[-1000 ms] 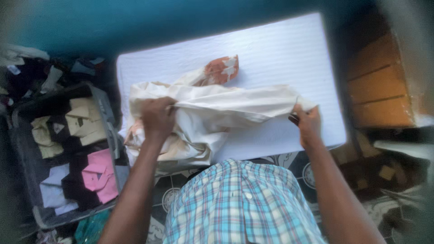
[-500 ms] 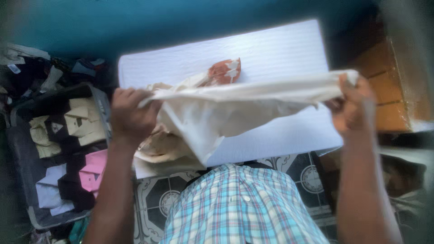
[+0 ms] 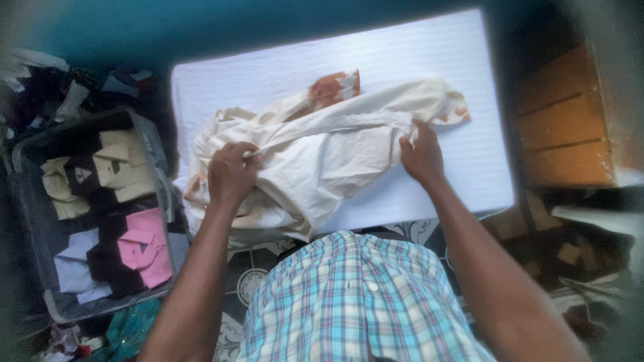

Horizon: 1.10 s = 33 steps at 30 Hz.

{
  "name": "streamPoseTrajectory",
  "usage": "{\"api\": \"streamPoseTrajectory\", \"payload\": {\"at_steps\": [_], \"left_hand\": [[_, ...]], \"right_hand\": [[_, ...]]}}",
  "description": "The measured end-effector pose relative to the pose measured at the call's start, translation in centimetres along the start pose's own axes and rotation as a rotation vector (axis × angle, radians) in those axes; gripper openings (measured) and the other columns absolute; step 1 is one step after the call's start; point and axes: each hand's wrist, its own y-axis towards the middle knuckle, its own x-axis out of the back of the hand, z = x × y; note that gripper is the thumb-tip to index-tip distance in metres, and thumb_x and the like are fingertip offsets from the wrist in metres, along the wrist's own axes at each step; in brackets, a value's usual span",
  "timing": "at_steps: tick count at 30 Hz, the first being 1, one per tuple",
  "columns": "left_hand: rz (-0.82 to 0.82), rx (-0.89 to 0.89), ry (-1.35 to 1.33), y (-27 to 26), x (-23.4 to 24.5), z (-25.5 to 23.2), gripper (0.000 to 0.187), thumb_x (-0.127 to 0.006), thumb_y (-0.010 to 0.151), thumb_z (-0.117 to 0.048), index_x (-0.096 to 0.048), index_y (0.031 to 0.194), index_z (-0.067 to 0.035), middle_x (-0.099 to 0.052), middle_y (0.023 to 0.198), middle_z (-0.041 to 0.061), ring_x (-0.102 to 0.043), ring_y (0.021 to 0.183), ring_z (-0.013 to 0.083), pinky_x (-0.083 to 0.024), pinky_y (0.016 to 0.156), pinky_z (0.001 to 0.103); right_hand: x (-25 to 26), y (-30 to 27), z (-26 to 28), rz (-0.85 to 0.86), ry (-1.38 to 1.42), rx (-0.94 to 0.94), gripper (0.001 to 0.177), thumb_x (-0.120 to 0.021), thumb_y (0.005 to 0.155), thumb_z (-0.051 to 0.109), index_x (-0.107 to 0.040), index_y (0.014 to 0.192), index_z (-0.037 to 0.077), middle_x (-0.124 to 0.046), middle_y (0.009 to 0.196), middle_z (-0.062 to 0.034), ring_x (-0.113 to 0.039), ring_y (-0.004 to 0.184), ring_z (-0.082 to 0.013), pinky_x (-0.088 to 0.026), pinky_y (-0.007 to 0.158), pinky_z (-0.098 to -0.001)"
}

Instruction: The person opens a suitcase and rearranges several folded shirts inside, then takes a white shirt from a basket and begins folding it on a table.

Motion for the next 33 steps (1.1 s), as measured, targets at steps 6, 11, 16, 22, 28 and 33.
{"api": "streamPoseTrajectory", "payload": {"at_steps": [6, 11, 16, 22, 28, 33], "left_hand": [[-0.016, 0.016, -0.019, 0.0, 0.6, 0.3, 0.014, -0.076, 0.087, -0.014, -0.074, 0.101, -0.011, -0.070, 0.100, 0.015, -0.071, 0.088, 0.0335, -0.054, 0.076, 0.046], [-0.003, 0.037, -0.019, -0.6, 1.1, 0.0, 0.015, -0.076, 0.086, -0.014, -0.075, 0.100, -0.012, -0.071, 0.099, 0.014, -0.072, 0.085, 0.0315, -0.055, 0.076, 0.045], [-0.001, 0.009, -0.092, -0.9, 1.6, -0.8, 0.018, -0.076, 0.084, -0.014, -0.074, 0.101, -0.010, -0.072, 0.098, 0.013, -0.072, 0.085, 0.0315, -0.056, 0.076, 0.044], [0.011, 0.099, -0.099, -0.7, 2.1, -0.8, 0.015, -0.077, 0.088, -0.016, -0.072, 0.100, -0.009, -0.075, 0.096, 0.013, -0.072, 0.089, 0.0319, -0.055, 0.077, 0.045], [-0.132, 0.113, -0.046, -0.2, 6.0, -1.5, 0.010, -0.077, 0.089, -0.016, -0.074, 0.097, -0.011, -0.075, 0.098, 0.009, -0.073, 0.087, 0.0277, -0.056, 0.073, 0.041], [-0.185, -0.187, -0.067, -0.8, 7.8, -4.0, 0.011, -0.082, 0.089, -0.012, -0.074, 0.095, -0.008, -0.072, 0.091, 0.011, -0.071, 0.076, 0.0272, -0.054, 0.065, 0.039]], "right_hand": [[1.7, 2.2, -0.3, 0.535, 0.115, -0.347, 0.041, -0.079, 0.076, 0.019, -0.072, 0.114, 0.003, -0.077, 0.104, -0.0241, -0.075, 0.095, -0.0342, -0.058, 0.084, -0.0452], [2.5, 0.9, -1.4, 0.401, -0.056, -0.183, 0.026, -0.081, 0.081, 0.021, -0.072, 0.096, 0.001, -0.073, 0.099, -0.0189, -0.072, 0.090, -0.0332, -0.057, 0.080, -0.0434], [2.1, -0.4, 0.3, 0.042, -0.117, 0.037, 0.023, -0.078, 0.089, 0.020, -0.070, 0.104, 0.005, -0.071, 0.106, -0.0187, -0.069, 0.098, -0.0374, -0.055, 0.085, -0.0476], [1.2, -1.5, 4.9, 0.131, -0.201, 0.301, 0.047, -0.076, 0.077, 0.010, -0.067, 0.123, 0.005, -0.069, 0.103, -0.0213, -0.066, 0.092, -0.0410, -0.050, 0.076, -0.0521], [5.8, -1.7, 2.7, 0.173, -0.125, 0.347, 0.011, -0.071, 0.081, 0.006, -0.071, 0.093, 0.006, -0.072, 0.094, -0.0148, -0.068, 0.093, -0.0338, -0.054, 0.086, -0.0457], [15.4, -5.7, 5.3, 0.123, 0.031, -0.064, 0.026, -0.068, 0.096, 0.001, -0.076, 0.119, 0.010, -0.076, 0.112, -0.0129, -0.074, 0.094, -0.0206, -0.064, 0.068, -0.0321]]}}
